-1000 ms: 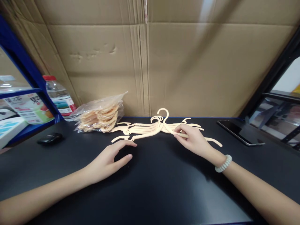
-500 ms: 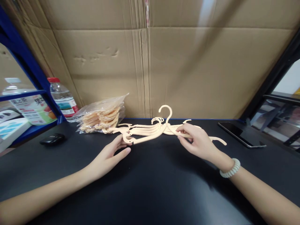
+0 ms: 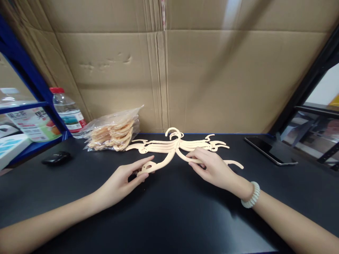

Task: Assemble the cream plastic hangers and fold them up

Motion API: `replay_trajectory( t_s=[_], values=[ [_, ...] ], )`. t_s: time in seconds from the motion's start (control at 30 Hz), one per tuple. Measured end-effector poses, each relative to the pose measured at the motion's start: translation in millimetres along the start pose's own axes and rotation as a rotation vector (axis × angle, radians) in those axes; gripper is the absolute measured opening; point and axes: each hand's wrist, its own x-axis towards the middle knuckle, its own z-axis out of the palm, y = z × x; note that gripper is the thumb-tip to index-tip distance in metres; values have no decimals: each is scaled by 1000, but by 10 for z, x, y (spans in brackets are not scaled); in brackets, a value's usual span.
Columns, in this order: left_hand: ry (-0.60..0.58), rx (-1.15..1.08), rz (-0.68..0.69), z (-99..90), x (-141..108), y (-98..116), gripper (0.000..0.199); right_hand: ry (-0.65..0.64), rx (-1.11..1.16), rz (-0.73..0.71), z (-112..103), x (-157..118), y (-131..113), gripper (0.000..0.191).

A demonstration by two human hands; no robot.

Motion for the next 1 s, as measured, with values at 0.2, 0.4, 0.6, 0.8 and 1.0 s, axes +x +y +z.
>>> replay_trajectory(
  t_s=[0.2,0.4,0.6,0.8,1.0],
  values=[
    [-1,-253,-96,-31,68,21,37,-89,-59,-35,-37,-2,89,19],
    [115,-363,-155,-53,99,19,28,-99,-334,-34,-175,29,207,17],
    [174,-442,-185,-38,100,5,30,14,-606,41,-223,1,238,21],
    [177,-471,-193,-40,100,20,30,-15,-748,174,-158,-28,162,27],
    [184,-468,-200,-43,92,11,30,34,-706,124,-150,-24,177,29]
  ],
)
